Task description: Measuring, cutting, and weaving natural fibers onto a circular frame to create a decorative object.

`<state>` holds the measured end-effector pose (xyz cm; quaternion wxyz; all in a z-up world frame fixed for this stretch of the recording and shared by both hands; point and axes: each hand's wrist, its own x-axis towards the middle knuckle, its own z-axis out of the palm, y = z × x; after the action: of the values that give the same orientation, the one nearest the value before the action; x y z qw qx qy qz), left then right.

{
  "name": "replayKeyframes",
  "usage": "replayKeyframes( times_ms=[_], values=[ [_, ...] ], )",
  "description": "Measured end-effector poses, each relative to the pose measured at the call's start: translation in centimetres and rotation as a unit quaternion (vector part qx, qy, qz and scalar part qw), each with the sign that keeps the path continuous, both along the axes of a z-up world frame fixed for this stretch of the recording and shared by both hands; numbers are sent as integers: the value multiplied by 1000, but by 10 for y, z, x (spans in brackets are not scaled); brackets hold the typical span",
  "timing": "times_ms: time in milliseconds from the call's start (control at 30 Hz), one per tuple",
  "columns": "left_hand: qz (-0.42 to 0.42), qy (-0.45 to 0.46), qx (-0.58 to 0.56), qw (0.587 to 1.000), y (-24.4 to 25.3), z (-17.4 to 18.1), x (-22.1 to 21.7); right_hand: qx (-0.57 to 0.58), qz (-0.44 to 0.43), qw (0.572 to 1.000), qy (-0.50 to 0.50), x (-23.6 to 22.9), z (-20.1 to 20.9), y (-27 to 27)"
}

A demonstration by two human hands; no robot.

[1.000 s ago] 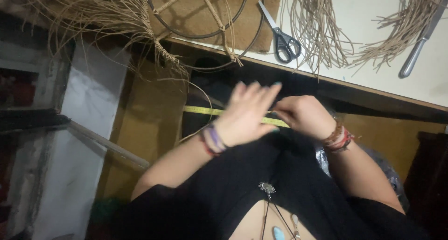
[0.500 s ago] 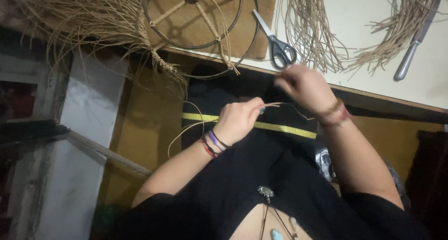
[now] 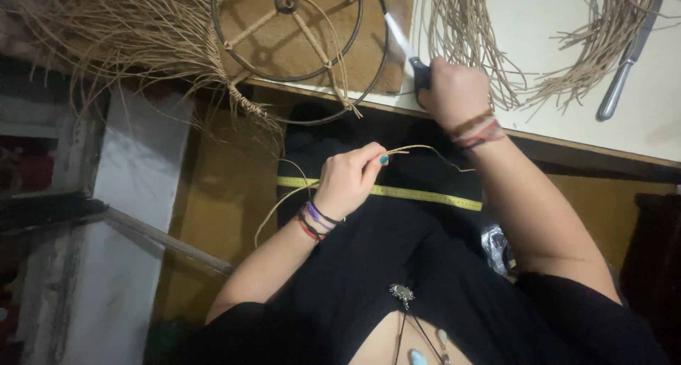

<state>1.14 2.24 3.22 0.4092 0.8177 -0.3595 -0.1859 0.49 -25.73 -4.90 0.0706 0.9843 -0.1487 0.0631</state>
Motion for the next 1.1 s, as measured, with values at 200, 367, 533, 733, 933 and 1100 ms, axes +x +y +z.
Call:
replayKeyframes(
  times_ms=[200, 367, 533, 733, 933, 1100],
  values=[
    [7, -88, -55, 995, -1, -7, 2, 672, 56, 738, -33, -90, 134, 12],
    [-3, -146, -64, 987, 2, -3, 4, 763, 160, 614, 122, -157, 92, 17],
    [-28, -235, -96, 967, -3, 11, -15, 824, 62, 561, 55, -176, 67, 55],
    [-33, -331, -164, 929, -5, 24, -25, 797, 103, 595, -21, -168, 70, 73],
    [-36, -299, -175, 937, -5, 15, -24, 736, 77, 670, -53, -164, 86, 76],
    [-234, 379, -394, 804, -16, -5, -27, 817, 128, 561, -36, -160, 90, 82]
  ],
)
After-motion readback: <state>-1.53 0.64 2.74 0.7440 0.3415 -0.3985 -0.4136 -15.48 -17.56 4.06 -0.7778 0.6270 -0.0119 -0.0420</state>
